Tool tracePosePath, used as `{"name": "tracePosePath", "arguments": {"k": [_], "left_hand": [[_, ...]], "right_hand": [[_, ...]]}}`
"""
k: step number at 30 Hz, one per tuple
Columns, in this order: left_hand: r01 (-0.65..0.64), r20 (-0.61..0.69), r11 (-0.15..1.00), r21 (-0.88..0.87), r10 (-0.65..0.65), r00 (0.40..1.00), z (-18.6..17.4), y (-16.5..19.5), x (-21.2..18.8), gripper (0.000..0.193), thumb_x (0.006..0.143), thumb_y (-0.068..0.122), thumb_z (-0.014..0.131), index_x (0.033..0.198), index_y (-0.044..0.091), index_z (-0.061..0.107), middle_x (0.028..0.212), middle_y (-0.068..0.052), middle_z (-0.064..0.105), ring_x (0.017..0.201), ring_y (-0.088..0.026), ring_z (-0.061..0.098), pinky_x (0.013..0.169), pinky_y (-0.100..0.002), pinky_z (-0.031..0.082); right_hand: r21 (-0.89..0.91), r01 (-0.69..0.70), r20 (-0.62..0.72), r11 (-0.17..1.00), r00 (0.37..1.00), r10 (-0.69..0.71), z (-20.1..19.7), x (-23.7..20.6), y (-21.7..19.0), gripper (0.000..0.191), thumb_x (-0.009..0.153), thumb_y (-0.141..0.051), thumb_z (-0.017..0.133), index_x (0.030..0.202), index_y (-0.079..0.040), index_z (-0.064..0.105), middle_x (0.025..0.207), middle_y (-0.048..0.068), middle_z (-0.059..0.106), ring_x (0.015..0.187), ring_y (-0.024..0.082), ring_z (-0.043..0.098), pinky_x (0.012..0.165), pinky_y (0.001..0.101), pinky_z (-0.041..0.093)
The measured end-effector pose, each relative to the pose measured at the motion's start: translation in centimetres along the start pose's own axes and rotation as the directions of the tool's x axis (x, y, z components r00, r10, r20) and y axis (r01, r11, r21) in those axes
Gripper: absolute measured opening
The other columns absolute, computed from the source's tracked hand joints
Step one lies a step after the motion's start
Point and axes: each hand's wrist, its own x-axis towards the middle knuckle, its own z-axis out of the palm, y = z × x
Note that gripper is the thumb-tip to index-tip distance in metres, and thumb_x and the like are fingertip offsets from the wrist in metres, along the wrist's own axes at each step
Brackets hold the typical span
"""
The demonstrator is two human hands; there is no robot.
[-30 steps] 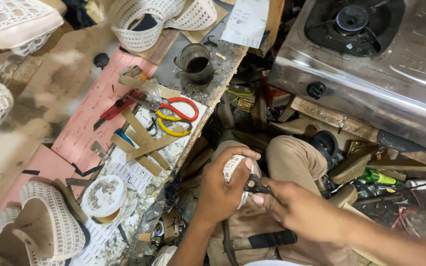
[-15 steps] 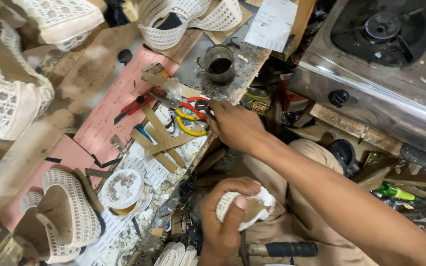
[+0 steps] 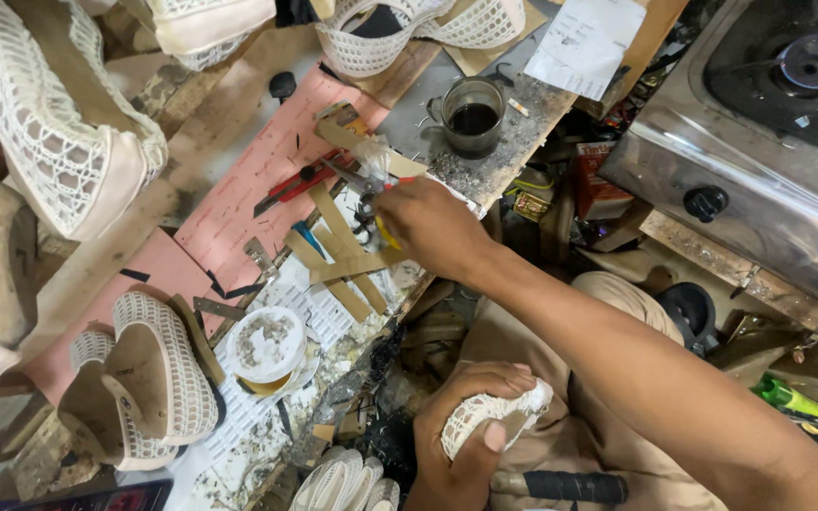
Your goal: The person assembles a white mesh slipper by pressing the upper onto a sole using a curved metal tool. They repeatedly tap and press the edges to secure the fit, then insert a wooden shoe last to shape the interior. The person continues to adjust and press the upper around the sole and last throughout the clip.
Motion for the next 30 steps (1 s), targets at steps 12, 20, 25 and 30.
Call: {"name": "tracePosePath", "arguments": {"k": [12,20,25,30], "left_hand": [[-0.035,-0.161,0.985,-0.167,0.008,0.987,1.1,-2.6,-0.3,0.084,0.085,0.041,0.087,0.138,-0.003,0.039,0.131,-0.017,0.062,0.122,-0.026,0.063,0.107,-0.043,0.053],[0.315,-0.299,0.946,0.080,-0.279,0.913,2.8,-6.6,0.3,0.078,0.086,0.021,0.080,0.145,-0.003,0.036,0.130,-0.018,0.065,0.115,-0.024,0.069,0.099,-0.037,0.056],[-0.068,0.037,0.870,0.488,0.057,0.998,2.3,-5.4,4.1,0.077,0.082,0.021,0.086,0.145,0.000,0.048,0.135,-0.021,0.061,0.125,-0.033,0.060,0.110,-0.045,0.049],[-0.232,0.583,0.633,0.739,-0.427,0.691,6.8,-7.6,7.0,0.080,0.069,0.035,0.083,0.142,0.014,0.056,0.132,-0.016,0.066,0.127,-0.035,0.059,0.101,-0.057,0.042]], "right_hand": [[0.196,0.091,0.128,0.976,0.985,-0.118,1.9,0.0,-0.9,0.025,0.100,-0.022,0.061,0.118,-0.005,0.066,0.110,0.014,0.069,0.106,0.034,0.065,0.092,0.0439,0.051],[0.822,-0.195,0.111,0.534,0.976,0.187,-3.0,-1.7,0.4,0.038,0.109,-0.023,0.055,0.140,-0.002,0.055,0.109,0.009,0.066,0.095,0.013,0.068,0.086,0.0291,0.058],[0.680,-0.177,-0.472,0.712,0.638,0.609,-13.3,-8.6,8.3,0.036,0.115,-0.029,0.046,0.140,-0.008,0.030,0.106,0.011,0.065,0.079,0.019,0.071,0.057,0.0315,0.059],[0.936,0.170,-0.350,0.308,0.361,0.864,-22.8,-14.6,17.8,0.022,0.104,-0.015,0.049,0.124,-0.005,0.046,0.104,0.011,0.068,0.085,0.019,0.071,0.067,0.0297,0.063]]}}
